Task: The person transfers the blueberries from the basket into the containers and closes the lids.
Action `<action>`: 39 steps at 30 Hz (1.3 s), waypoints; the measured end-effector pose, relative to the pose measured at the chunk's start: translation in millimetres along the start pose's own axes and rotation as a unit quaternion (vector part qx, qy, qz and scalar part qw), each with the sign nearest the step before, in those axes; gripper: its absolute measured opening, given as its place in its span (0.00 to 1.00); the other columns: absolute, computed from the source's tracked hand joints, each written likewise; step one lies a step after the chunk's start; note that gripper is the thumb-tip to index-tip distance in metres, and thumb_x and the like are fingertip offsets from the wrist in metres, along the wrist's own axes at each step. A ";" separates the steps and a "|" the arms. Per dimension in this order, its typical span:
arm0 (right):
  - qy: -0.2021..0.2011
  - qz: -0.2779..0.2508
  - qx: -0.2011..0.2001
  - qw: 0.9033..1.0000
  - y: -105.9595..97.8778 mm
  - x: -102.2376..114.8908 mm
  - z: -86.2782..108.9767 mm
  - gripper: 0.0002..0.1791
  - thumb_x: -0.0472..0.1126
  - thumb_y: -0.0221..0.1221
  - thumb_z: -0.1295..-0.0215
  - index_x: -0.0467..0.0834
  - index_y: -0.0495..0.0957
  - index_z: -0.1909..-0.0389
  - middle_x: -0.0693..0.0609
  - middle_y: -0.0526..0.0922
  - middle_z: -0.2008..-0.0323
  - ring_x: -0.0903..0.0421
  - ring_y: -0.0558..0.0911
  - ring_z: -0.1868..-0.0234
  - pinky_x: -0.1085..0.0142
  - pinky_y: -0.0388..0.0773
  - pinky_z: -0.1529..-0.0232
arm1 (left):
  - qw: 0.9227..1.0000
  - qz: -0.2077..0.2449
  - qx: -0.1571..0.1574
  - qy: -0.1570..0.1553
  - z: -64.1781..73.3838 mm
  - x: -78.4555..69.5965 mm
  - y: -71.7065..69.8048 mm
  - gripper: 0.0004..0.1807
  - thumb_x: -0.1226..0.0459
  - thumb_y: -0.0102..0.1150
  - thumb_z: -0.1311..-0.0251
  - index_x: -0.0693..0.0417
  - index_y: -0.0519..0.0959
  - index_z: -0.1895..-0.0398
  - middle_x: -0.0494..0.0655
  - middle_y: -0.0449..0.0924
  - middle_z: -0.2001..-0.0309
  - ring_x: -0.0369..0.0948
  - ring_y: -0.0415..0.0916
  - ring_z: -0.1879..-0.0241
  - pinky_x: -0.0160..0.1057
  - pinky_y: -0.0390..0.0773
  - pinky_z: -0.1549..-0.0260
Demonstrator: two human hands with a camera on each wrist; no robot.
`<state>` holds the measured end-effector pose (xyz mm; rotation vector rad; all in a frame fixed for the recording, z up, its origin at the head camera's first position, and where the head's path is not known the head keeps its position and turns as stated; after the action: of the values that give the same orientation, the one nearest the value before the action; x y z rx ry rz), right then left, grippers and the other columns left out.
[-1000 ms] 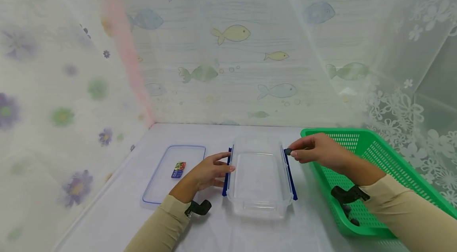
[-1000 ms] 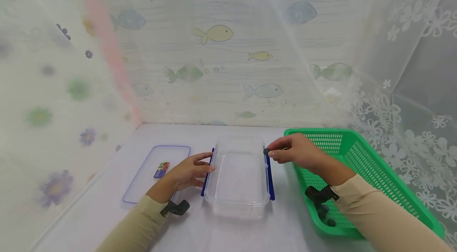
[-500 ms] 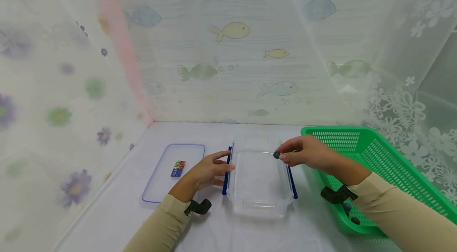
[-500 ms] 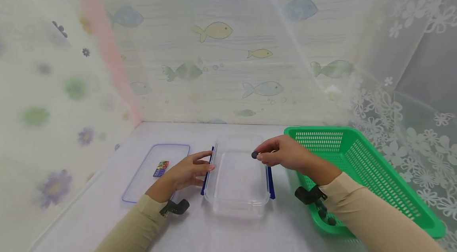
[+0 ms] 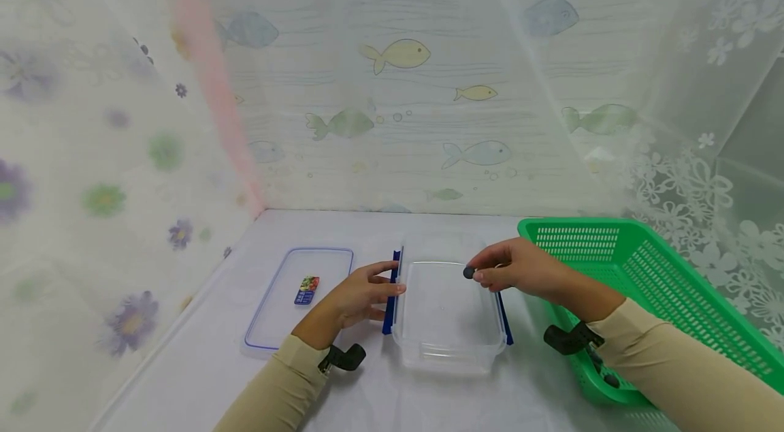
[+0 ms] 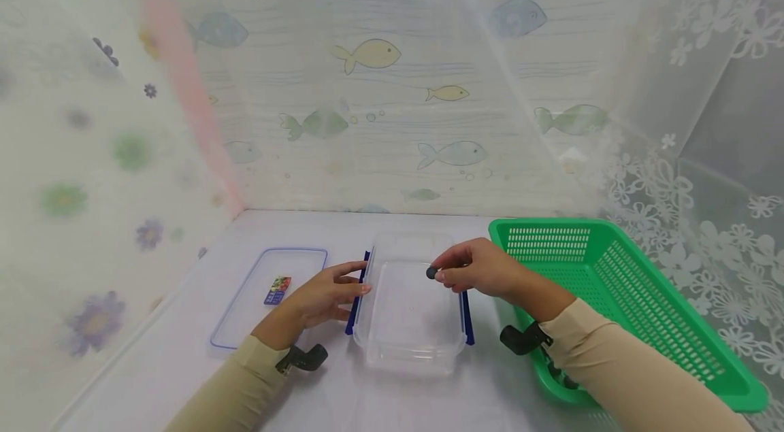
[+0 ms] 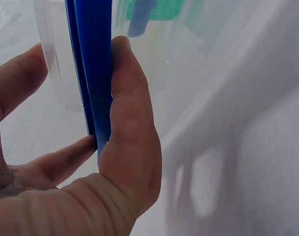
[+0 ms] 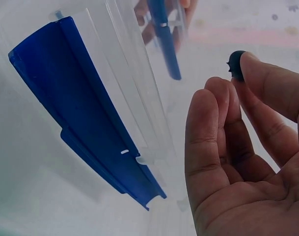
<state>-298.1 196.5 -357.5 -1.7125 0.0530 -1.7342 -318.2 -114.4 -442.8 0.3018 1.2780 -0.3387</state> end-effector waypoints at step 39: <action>-0.010 0.023 -0.016 1.000 -15.7 -2.5 15.0 0.20 0.50 0.70 0.34 0.44 0.85 0.46 0.46 0.86 0.48 0.46 0.86 0.51 0.58 0.86 0.51 | 1.000 -0.002 0.011 0.002 1.5 -0.1 -1.7 0.46 0.57 0.74 0.38 0.47 0.60 0.19 0.60 0.68 0.30 0.55 0.79 0.39 0.54 0.86 0.50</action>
<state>-291.7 216.1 -350.1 -1.7371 0.1118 -1.6910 -317.6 -116.5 -442.3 0.3183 1.2795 -0.3549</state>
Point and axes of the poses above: each hand's wrist, its own z-axis away from the middle knuckle, its own y-axis out of the palm, x = y × z, the point moved 3 cm from there along -z, towards the middle knuckle
